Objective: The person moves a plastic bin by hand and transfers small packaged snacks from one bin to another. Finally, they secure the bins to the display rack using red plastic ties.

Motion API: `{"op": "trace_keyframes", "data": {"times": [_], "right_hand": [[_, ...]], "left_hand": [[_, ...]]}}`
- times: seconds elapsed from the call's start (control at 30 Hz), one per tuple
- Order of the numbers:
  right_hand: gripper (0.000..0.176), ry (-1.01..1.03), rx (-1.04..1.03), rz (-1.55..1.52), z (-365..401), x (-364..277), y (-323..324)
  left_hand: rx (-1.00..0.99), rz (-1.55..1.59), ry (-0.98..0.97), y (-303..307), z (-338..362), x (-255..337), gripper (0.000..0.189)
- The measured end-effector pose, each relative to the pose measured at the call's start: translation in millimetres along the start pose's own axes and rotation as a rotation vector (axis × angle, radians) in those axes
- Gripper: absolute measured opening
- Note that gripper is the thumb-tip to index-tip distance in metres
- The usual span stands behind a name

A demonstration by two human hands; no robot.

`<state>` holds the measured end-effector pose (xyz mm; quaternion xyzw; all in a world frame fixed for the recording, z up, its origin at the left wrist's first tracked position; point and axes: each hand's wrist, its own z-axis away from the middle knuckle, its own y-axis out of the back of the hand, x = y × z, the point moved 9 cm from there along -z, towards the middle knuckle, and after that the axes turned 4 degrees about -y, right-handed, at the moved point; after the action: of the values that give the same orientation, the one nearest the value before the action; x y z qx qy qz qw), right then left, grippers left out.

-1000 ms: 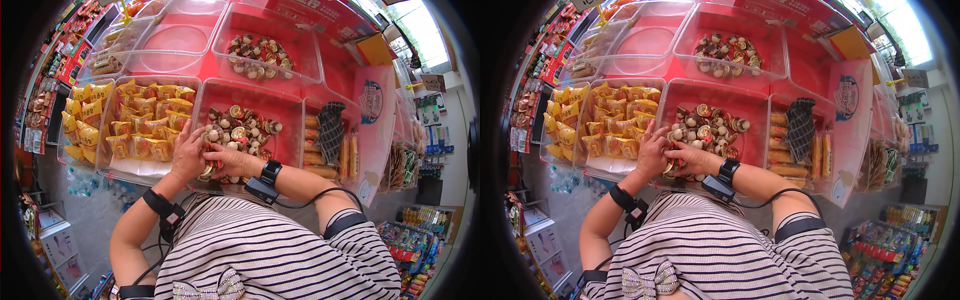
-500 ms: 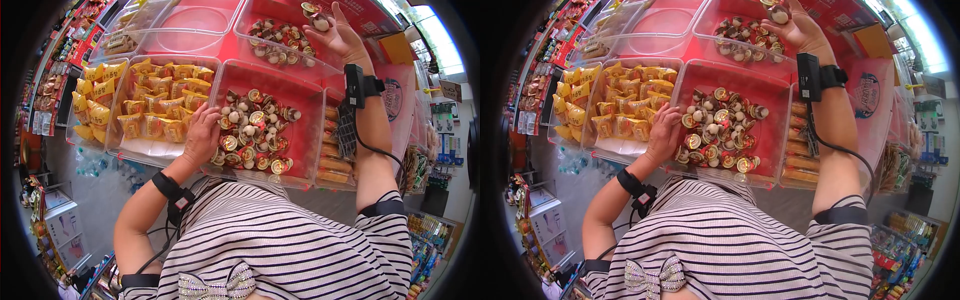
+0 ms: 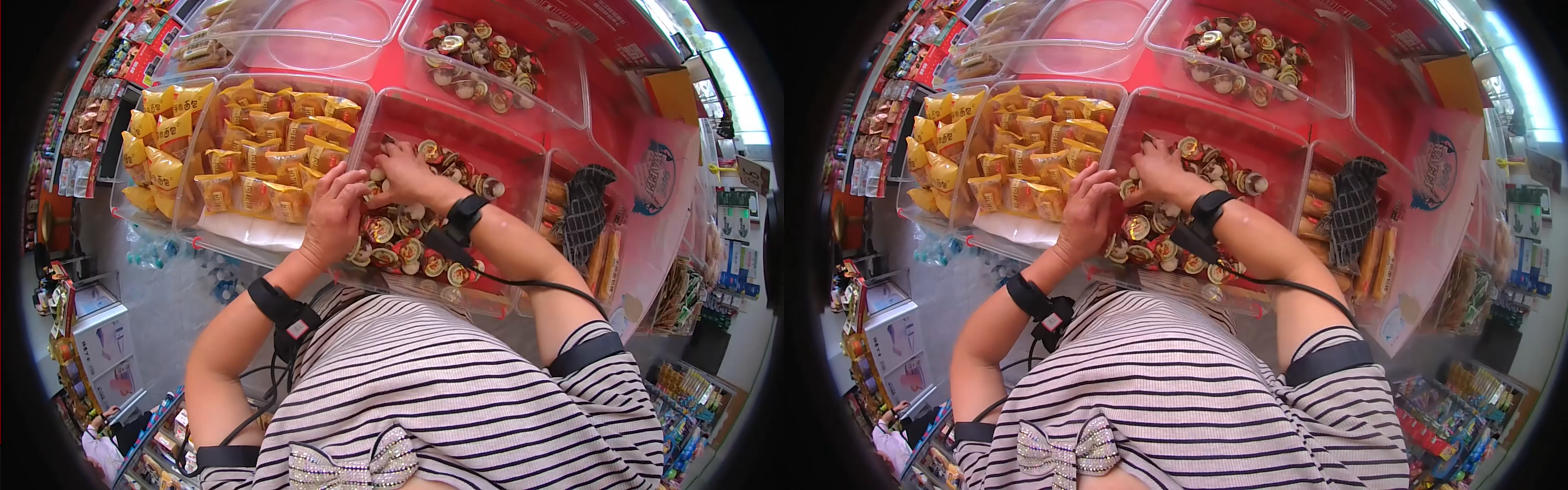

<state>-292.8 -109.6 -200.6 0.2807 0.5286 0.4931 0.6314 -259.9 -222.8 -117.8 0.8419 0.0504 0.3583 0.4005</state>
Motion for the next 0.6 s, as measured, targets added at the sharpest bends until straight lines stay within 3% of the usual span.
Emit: {"op": "trace_keyframes", "data": {"times": [0.1, 0.27, 0.4, 0.6], "right_hand": [[0.079, -0.049, 0.024, 0.154, 7, -8, -16], [0.076, -0.052, -0.114, 0.071, 19, -10, -28], [0.083, -0.06, -0.089, 0.058, 21, -9, -28], [0.07, -0.025, -0.101, -0.025, 25, -14, -26]], "left_hand": [[0.019, -0.011, 0.005, 2, -2, 2, 0.018], [0.01, -0.01, 0.003, 3, -3, 4, 0.019], [-0.014, -0.012, 0.002, 1, -3, 3, 0.012], [-0.002, -0.014, -0.014, 0, -1, 3, 0.019]]}}
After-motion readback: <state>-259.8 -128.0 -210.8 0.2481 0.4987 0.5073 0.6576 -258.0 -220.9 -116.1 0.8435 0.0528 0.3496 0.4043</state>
